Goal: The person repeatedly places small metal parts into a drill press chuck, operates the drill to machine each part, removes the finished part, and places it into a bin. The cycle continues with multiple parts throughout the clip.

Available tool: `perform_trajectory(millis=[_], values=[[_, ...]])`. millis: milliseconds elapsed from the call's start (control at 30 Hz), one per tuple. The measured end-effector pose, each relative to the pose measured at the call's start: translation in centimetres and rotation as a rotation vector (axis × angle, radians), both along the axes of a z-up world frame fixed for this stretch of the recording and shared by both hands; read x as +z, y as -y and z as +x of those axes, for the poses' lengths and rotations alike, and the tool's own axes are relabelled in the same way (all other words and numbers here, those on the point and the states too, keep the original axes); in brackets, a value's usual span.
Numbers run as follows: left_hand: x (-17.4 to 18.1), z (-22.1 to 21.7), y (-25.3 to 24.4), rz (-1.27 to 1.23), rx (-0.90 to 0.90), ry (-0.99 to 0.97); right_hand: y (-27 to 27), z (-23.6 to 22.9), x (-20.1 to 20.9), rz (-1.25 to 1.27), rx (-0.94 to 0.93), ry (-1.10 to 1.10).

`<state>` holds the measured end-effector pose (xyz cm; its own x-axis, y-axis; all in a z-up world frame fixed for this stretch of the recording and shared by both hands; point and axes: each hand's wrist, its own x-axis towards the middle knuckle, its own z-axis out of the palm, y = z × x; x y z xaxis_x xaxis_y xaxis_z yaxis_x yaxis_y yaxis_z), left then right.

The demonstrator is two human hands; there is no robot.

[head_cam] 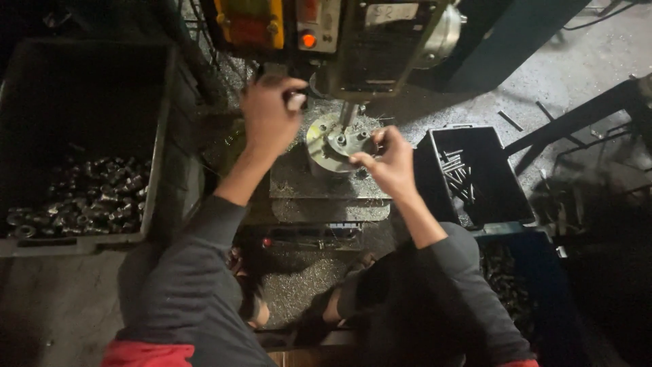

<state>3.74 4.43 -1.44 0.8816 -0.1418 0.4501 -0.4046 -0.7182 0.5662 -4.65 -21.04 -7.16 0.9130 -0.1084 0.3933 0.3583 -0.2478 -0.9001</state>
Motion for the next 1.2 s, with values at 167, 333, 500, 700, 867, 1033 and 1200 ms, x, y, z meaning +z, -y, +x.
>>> perform_trajectory(millis=[167,333,500,700,867,1033,1200], values=[[0.5,-3.7,-2.5,-0.166,0.074,-0.144,-1.2,-0.3,0.5,-0.145,-0.206,-0.030],[-3.6,-5.9,-6.0,0.142,0.274,-0.285,-1.8,-0.6,0.3,-0.146,-0.263,0.005],[-5.7,-7.5,-5.4,0.350,0.386,-0.512,-2.9,-1.0,0.7,-0.191,-0.356,-0.013],[-6.5,-6.9,-5.1,0.410,0.397,-0.560,-2.2,-0.7,0.1,-0.132,-0.280,-0.029],[-11.2,-4.4,-4.5,0.458,0.351,-0.641,-0.7,-1.7,0.8,-0.081,-0.275,-0.013],[-13.6,-2.8,-5.2,0.476,0.369,-0.576,0.3,-2.0,0.8,0.041,-0.277,0.007],[-9.9,-7.4,-6.9,0.291,0.316,-0.427,-0.2,-2.4,1.2,0.068,-0.232,-0.059]])
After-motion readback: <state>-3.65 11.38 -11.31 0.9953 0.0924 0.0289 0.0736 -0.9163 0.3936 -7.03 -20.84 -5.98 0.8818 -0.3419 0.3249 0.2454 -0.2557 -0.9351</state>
